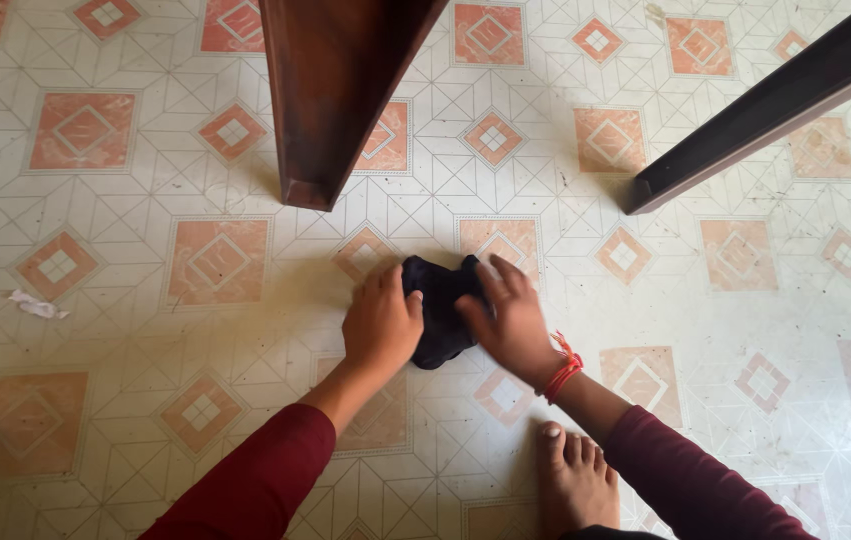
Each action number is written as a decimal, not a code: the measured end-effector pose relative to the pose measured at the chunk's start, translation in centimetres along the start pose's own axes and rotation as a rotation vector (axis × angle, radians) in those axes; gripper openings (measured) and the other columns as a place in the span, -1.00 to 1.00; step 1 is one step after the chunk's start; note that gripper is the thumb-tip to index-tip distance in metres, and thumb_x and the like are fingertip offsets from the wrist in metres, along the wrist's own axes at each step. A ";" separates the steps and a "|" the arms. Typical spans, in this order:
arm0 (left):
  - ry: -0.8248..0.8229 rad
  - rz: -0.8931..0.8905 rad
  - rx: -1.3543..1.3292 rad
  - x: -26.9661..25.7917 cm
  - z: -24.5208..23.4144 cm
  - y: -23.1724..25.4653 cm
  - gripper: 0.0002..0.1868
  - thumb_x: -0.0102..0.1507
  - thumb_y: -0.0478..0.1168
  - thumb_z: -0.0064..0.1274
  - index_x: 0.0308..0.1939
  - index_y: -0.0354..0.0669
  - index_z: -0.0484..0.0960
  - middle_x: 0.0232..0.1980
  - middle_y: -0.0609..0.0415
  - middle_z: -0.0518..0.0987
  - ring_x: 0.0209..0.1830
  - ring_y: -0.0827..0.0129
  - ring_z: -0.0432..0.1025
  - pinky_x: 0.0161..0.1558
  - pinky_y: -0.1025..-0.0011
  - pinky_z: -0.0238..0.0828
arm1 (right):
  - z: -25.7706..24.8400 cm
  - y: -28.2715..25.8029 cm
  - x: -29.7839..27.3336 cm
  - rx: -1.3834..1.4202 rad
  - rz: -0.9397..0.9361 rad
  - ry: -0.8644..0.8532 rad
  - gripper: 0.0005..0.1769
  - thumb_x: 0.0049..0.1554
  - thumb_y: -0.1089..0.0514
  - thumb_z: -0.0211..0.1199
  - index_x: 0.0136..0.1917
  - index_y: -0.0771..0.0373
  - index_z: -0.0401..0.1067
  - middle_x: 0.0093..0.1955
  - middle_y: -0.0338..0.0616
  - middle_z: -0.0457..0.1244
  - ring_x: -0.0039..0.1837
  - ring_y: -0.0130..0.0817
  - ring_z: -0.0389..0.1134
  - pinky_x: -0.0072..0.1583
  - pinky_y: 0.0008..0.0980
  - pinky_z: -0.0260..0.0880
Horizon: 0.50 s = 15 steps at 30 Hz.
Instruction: The person wipes the legs and underside of a brown plastic chair using a dark cloth. They systematically clean each leg and the textured bottom surface of the chair.
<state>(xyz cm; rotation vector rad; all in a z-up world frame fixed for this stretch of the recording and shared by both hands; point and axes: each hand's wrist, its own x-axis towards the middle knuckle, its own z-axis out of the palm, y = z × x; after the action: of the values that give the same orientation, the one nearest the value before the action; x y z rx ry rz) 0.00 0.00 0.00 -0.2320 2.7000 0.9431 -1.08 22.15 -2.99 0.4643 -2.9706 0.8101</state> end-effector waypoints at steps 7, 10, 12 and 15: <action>-0.101 0.684 0.504 0.0 -1.1 0.3 -0.09 0.30 0.31 -0.16 0.55 -0.14 0.00 0.61 -0.17 -0.05 0.63 0.06 -0.22 0.52 0.09 -0.35 | -1.8 -5.0 1.2 -0.286 -0.500 -0.087 0.07 0.07 -0.44 0.20 0.49 0.47 0.17 0.57 0.37 -0.02 0.62 0.28 -0.08 0.54 0.18 -0.12; -0.158 0.631 0.474 0.1 -1.1 -0.3 -0.02 0.27 0.39 -0.23 0.56 -0.16 -0.03 0.62 -0.15 -0.08 0.62 0.09 -0.27 0.52 0.11 -0.40 | -1.8 -4.9 0.9 -0.289 -0.443 -0.088 0.11 0.01 -0.46 0.22 0.48 0.45 0.16 0.57 0.35 -0.03 0.62 0.25 -0.08 0.54 0.18 -0.14; -0.138 0.594 0.495 0.2 -1.3 -0.6 0.05 0.24 0.44 -0.25 0.54 -0.26 -0.05 0.63 -0.09 -0.09 0.63 0.15 -0.28 0.54 0.14 -0.42 | -1.7 -4.7 1.2 -0.276 -0.419 -0.094 0.14 0.01 -0.46 0.23 0.50 0.47 0.13 0.58 0.34 -0.04 0.64 0.21 -0.09 0.56 0.17 -0.15; -0.091 0.648 0.521 0.6 -1.5 -1.0 0.04 0.26 0.44 -0.27 0.53 -0.29 -0.03 0.63 -0.12 -0.08 0.64 0.13 -0.27 0.53 0.14 -0.41 | -1.6 -4.6 1.6 -0.305 -0.382 -0.200 0.22 -0.04 -0.52 0.24 0.51 0.47 0.09 0.59 0.35 -0.08 0.63 0.24 -0.15 0.54 0.20 -0.19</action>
<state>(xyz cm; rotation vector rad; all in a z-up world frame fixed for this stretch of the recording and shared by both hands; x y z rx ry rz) -0.66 -1.70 0.34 0.8023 2.8471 0.3226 -1.38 18.73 0.82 1.0978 -2.9494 0.2842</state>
